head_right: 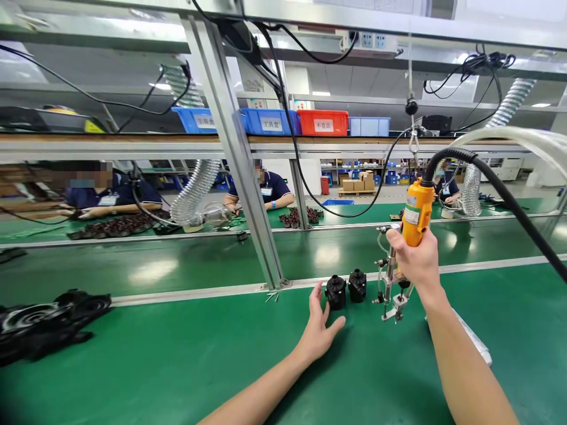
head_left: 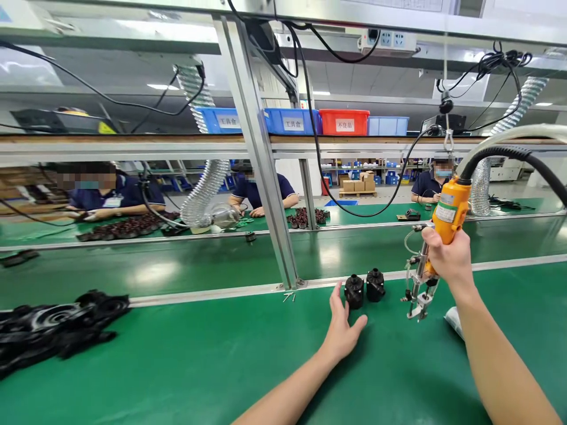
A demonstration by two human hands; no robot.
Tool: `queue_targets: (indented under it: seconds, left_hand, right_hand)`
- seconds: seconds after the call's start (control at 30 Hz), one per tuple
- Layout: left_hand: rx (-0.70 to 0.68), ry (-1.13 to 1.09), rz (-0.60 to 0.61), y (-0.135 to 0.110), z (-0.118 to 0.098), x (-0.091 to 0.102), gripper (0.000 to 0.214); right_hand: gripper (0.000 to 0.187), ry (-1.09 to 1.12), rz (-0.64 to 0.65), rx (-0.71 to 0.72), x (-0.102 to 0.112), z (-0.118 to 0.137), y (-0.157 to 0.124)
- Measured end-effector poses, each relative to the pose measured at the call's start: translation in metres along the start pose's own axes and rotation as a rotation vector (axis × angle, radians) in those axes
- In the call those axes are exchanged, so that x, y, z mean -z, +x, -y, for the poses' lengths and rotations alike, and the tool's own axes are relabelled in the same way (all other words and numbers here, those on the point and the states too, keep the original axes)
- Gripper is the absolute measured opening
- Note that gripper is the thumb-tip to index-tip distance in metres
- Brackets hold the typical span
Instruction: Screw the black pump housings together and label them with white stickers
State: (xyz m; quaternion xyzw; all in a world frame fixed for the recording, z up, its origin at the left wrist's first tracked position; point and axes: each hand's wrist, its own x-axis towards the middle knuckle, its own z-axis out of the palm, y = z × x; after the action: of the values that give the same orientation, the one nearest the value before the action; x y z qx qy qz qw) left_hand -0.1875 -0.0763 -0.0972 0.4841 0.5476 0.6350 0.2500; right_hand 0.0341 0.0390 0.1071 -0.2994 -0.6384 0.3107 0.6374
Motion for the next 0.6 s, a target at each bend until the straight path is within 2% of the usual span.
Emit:
queue_targets:
  seconds: [0.07,0.13,0.23,0.37,0.6]
  left_hand:
    - [0.004,0.015,0.088,-0.006,0.004,-0.002,0.1]
    - [0.011,0.061,0.123,-0.013,0.007,-0.004,0.099]
    - [0.017,0.095,0.11,-0.017,0.011,-0.004,0.096]
    - [0.005,0.099,0.1,-0.017,0.019,-0.002,0.097]
    - [0.023,0.123,0.124,-0.014,0.031,0.001,0.104]
  right_hand:
    - [0.044,0.013,0.057,-0.026,0.0,0.001,-0.002]
    - [0.042,0.041,0.095,-0.047,-0.001,0.003,-0.005]
    - [0.037,0.055,0.195,-0.1,-0.003,0.005,-0.006]
    - [0.04,0.047,0.391,-0.208,-0.007,0.01,-0.008]
    - [0.042,0.047,0.483,-0.271,-0.01,0.015,-0.014]
